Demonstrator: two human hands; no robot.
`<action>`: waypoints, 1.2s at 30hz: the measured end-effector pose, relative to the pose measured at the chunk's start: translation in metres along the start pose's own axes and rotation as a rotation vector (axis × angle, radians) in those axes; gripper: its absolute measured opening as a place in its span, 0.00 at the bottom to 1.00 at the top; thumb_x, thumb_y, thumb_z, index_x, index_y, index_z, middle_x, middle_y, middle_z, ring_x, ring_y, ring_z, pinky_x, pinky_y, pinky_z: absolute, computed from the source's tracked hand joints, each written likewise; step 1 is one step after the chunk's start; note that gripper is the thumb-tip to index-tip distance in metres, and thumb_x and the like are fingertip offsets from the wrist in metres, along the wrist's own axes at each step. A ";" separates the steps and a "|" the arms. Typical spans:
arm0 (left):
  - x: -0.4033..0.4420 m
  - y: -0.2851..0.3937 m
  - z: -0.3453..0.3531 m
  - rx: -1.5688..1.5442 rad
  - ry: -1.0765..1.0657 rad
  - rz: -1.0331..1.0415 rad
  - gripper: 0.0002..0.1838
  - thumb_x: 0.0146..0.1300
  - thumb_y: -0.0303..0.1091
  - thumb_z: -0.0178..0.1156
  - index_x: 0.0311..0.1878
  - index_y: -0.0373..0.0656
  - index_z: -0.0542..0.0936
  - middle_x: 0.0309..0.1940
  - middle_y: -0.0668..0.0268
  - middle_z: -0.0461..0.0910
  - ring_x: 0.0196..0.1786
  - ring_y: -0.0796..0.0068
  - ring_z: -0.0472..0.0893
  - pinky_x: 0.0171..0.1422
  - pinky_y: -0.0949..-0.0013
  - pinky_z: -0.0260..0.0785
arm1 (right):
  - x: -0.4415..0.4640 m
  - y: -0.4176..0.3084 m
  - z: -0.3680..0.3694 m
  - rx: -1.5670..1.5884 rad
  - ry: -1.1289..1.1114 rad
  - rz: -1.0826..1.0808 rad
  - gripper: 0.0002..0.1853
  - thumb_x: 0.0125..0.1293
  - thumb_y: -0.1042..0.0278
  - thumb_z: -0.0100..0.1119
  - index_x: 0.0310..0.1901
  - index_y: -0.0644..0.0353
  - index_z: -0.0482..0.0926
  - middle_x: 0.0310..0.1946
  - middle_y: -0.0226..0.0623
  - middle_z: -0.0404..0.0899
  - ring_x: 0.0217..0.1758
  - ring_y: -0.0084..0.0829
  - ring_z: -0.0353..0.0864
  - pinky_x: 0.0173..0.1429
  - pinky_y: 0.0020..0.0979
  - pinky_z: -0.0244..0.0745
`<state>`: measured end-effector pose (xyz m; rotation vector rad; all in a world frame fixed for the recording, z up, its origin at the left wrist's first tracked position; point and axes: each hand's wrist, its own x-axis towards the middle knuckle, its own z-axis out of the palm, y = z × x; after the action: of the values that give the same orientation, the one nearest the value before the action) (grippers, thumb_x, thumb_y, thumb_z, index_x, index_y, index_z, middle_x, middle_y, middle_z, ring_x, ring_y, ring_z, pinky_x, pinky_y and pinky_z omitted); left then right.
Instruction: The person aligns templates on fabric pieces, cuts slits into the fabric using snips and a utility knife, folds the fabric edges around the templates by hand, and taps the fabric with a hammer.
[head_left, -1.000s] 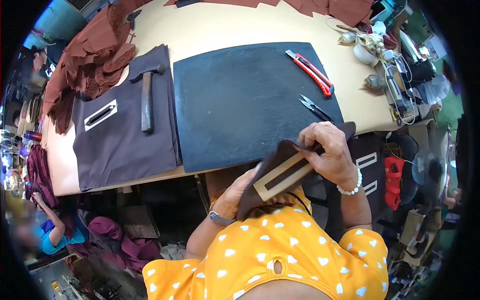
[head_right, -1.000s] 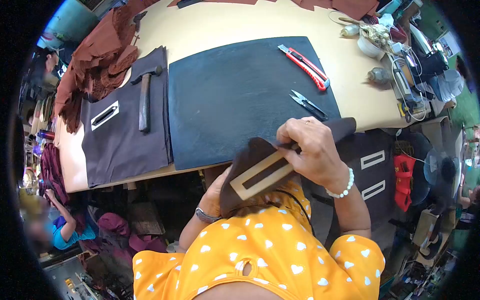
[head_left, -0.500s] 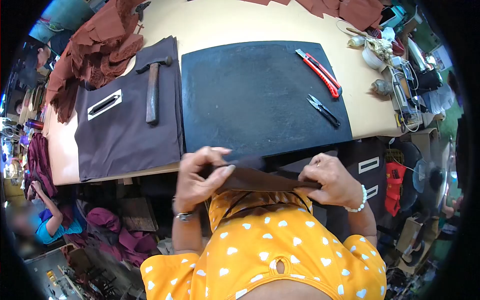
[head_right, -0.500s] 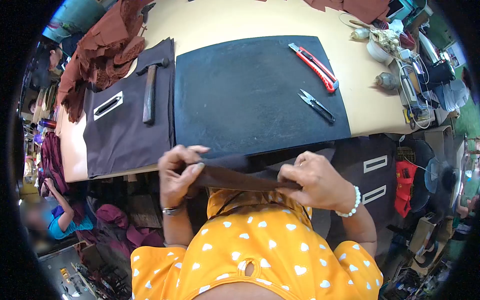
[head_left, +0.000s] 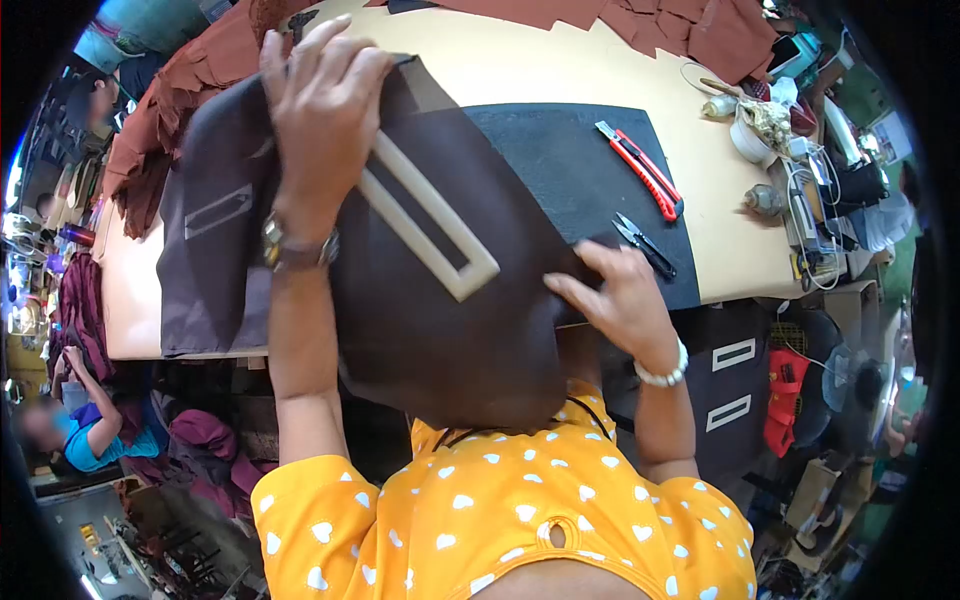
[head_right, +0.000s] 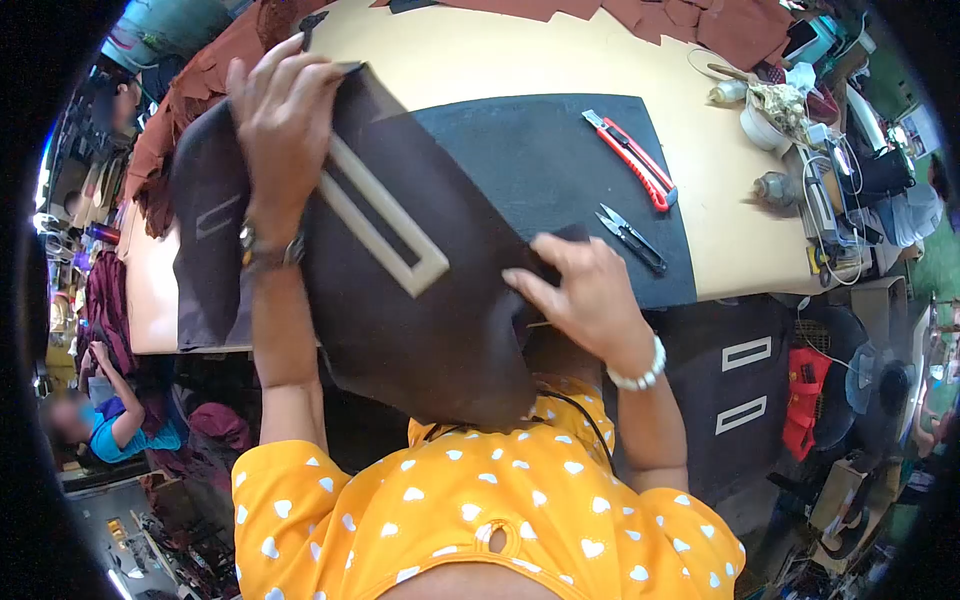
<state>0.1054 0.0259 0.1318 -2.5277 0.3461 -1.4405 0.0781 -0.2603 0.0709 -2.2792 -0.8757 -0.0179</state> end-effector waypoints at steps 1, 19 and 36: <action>-0.006 -0.002 0.023 0.054 -0.008 -0.004 0.05 0.57 0.31 0.59 0.37 0.47 0.79 0.48 0.69 0.76 0.61 0.66 0.69 0.67 0.49 0.50 | 0.011 0.007 0.006 0.001 -0.073 0.084 0.15 0.53 0.59 0.65 0.27 0.64 0.76 0.21 0.48 0.75 0.26 0.49 0.75 0.34 0.43 0.67; -0.114 0.152 -0.016 -0.563 -0.785 -0.318 0.34 0.61 0.51 0.53 0.66 0.42 0.61 0.68 0.52 0.54 0.71 0.51 0.52 0.71 0.46 0.44 | 0.023 0.074 -0.029 0.186 -0.170 0.152 0.17 0.47 0.71 0.69 0.39 0.66 0.77 0.24 0.33 0.77 0.27 0.30 0.76 0.37 0.29 0.72; -0.103 0.218 -0.018 -0.694 -0.700 -0.153 0.35 0.58 0.60 0.52 0.65 0.52 0.66 0.66 0.50 0.57 0.69 0.47 0.54 0.68 0.40 0.46 | -0.044 0.075 -0.027 0.048 0.490 0.467 0.11 0.52 0.76 0.64 0.38 0.69 0.78 0.29 0.40 0.77 0.31 0.30 0.76 0.39 0.29 0.71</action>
<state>0.0172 -0.1508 -0.0079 -3.4481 0.6008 -0.3951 0.0948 -0.3429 0.0365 -2.2345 -0.0861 -0.3270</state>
